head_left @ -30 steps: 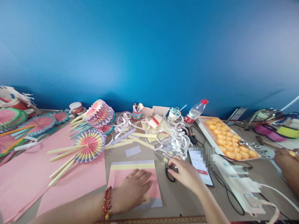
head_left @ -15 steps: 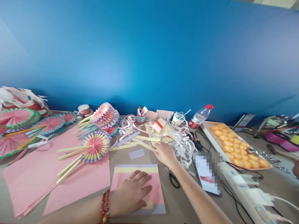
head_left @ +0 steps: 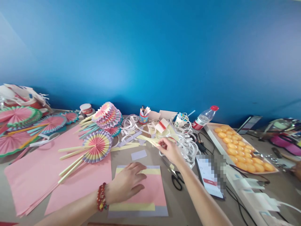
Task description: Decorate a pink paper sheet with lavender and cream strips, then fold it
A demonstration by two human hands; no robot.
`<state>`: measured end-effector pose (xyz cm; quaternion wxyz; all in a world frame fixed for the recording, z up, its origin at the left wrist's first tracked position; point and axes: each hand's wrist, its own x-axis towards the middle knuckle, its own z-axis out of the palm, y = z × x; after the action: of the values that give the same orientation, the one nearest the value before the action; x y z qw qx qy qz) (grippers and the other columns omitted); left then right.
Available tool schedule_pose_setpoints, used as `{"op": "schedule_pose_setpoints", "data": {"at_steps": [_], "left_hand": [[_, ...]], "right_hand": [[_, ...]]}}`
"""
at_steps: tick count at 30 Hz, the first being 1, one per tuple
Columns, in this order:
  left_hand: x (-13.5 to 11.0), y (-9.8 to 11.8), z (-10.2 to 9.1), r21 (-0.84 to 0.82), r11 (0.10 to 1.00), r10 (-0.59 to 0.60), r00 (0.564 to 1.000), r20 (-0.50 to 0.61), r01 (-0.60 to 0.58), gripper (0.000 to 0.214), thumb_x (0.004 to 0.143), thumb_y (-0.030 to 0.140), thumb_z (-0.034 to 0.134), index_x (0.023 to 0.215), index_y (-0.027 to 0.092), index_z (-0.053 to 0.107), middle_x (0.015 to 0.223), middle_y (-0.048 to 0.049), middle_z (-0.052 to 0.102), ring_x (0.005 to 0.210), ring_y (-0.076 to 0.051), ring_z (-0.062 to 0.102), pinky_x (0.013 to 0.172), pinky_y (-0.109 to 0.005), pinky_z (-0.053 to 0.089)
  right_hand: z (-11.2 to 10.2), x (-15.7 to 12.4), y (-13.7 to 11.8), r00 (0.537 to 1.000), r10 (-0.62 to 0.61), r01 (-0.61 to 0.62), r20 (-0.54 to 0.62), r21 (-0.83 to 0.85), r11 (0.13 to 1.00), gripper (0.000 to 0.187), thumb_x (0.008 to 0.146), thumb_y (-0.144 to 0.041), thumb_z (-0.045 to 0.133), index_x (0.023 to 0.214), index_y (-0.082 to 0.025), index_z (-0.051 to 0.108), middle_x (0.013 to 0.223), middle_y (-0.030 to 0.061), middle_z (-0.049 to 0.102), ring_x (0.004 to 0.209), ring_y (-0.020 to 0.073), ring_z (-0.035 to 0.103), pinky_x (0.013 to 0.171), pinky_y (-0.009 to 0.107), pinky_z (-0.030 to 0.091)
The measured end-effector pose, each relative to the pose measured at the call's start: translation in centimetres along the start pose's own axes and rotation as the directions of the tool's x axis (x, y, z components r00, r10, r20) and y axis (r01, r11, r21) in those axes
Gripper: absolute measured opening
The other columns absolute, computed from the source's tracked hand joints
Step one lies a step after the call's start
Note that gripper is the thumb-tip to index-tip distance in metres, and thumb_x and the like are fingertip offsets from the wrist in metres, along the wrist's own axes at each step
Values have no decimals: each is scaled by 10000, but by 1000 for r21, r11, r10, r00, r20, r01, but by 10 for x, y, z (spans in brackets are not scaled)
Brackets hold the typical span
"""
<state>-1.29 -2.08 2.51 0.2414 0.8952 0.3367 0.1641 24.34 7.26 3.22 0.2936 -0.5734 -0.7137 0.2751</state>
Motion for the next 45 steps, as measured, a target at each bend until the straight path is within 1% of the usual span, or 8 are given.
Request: {"op": "schedule_pose_setpoints", "data": {"at_steps": [13,17,22,26,30,35,41,45], "left_hand": [[74,-9,0,-857,457,-416,909,29,237,444,878,526,570,1111,155,636,1099,-110,672,964,-218,660,761,-297,536],[100,-13,2,-849,488,-475,878,-65,201,428,881,552,534,910,136,627,911,-89,682,871,-185,668,723,-255,527],[106,-41,-16,-735,627,-533,830,-163,258,506,951,558,375,916,121,627,944,-137,678,874,-222,673,698,-291,529],[92,-56,-41,-492,820,-492,802,-340,294,496,830,375,669,1267,173,549,1428,-169,457,1290,-351,451,975,-434,438],[79,-34,-52,325,925,-66,925,-375,197,532,903,346,595,1384,172,449,1502,-177,363,1329,-364,386,1061,-514,344],[76,2,-49,474,869,260,946,-192,-142,243,999,190,396,1131,178,601,1116,-93,629,1096,-239,543,939,-377,422],[73,14,-48,-7,984,164,916,-367,-179,226,995,251,435,900,167,621,874,-59,645,861,-175,595,806,-305,475],[67,29,-44,-638,766,-180,925,-336,-83,189,941,331,568,905,155,624,810,-38,654,745,-144,620,700,-255,506]], "right_hand": [[16,-30,-9,986,150,-88,-73,538,838,392,779,-454,712,1076,-200,671,911,68,745,802,206,698,718,318,548],[20,-36,-25,993,69,-17,-94,467,884,276,830,-390,663,1030,-200,670,908,63,747,824,209,704,767,329,545],[16,-42,-20,971,102,10,-216,464,886,255,833,-414,670,974,-202,675,882,59,729,819,201,681,764,320,539],[12,-46,-9,969,148,-24,-200,519,854,254,826,-432,678,947,-210,706,865,44,716,794,188,660,749,313,529],[17,-48,-16,967,188,-52,-170,593,803,241,793,-416,708,928,-216,722,862,38,719,798,185,654,753,314,523],[18,-50,-40,979,190,-84,-81,686,722,287,763,-417,738,947,-203,686,861,53,717,807,197,656,729,316,527],[-1,-64,-56,970,-99,183,-222,401,897,187,866,-381,643,965,-226,674,987,81,677,944,228,631,837,359,509],[-8,-77,-65,966,-198,238,-164,275,932,163,897,-372,602,981,-234,626,1024,69,660,962,217,617,853,331,486]]}}
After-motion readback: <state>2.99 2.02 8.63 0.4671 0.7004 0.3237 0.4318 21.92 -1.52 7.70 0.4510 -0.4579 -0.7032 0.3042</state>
